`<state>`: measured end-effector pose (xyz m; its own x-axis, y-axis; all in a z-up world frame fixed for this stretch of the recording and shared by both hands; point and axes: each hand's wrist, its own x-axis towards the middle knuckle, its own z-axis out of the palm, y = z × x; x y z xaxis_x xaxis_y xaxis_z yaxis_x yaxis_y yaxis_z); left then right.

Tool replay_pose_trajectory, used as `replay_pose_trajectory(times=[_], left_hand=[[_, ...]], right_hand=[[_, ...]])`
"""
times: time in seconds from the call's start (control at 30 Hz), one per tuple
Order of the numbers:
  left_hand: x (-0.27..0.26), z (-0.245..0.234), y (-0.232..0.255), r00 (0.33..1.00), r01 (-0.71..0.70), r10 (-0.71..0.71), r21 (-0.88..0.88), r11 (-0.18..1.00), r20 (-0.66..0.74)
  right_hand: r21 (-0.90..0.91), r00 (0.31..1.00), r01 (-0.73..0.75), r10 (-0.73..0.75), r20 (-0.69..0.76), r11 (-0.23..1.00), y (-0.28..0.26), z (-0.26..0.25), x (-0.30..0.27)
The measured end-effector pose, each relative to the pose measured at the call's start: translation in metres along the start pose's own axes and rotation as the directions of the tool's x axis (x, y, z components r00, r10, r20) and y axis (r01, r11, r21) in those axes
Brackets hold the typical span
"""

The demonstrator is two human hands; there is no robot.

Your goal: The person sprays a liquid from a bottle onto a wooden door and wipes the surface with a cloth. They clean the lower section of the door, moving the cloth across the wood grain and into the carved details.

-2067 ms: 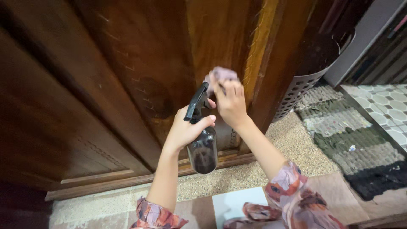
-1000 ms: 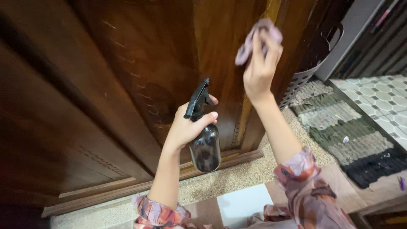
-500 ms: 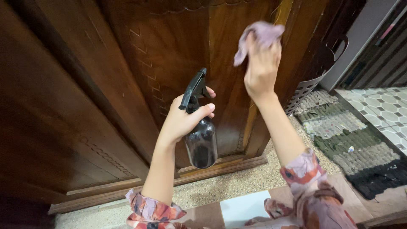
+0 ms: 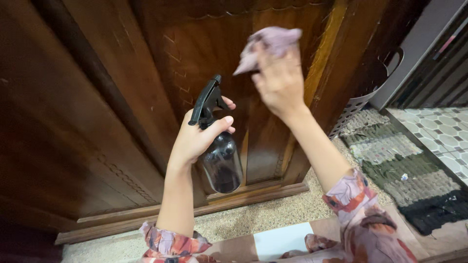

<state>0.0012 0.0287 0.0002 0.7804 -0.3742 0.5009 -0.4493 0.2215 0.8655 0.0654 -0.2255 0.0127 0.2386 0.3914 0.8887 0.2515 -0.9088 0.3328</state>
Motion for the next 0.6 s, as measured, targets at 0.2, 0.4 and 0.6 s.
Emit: replay_pose_trajectory(times=[0.2, 0.4, 0.6], left_hand=[[-0.009, -0.016, 0.006, 1.0, 0.023, -0.022, 0.03, 0.999, -0.02], [-0.015, -0.025, 0.008, 0.999, 0.031, -0.031, 0.009, 0.999, -0.037], [-0.024, -0.036, 0.009, 0.998, 0.023, -0.023, 0.01, 1.0, -0.058]], right_hand=[[0.122, 0.974, -0.219, 0.225, -0.04, 0.968, -0.033, 0.003, 0.048], [0.107, 0.999, -0.02, 0.015, 0.048, 0.994, -0.081, 0.004, 0.075], [0.072, 0.988, -0.143, 0.138, 0.075, 0.987, -0.061, -0.004, 0.056]])
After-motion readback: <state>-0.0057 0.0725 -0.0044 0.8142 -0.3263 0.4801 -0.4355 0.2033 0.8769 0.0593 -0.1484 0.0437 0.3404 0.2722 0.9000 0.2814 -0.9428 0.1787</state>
